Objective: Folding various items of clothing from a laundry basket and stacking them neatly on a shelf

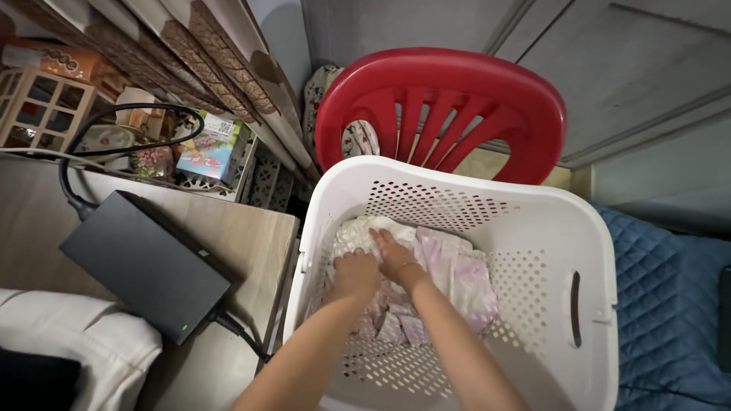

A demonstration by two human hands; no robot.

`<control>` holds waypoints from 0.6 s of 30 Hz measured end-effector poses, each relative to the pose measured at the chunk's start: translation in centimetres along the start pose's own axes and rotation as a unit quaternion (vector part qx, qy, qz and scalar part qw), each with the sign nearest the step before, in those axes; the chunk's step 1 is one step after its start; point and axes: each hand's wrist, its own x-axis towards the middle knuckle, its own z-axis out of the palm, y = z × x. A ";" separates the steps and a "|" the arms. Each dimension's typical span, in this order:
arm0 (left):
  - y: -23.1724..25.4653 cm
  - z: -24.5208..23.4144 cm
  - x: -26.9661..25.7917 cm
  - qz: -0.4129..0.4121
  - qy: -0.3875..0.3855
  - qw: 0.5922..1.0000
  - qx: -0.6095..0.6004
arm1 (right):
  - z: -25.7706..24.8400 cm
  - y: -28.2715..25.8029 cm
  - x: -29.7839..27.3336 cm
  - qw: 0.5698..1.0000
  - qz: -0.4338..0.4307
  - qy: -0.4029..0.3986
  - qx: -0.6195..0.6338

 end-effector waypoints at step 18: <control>0.9 -17.5 -13.1 0.063 0.182 0.865 -0.464 | -19.0 -6.4 -18.2 0.694 0.038 0.268 0.667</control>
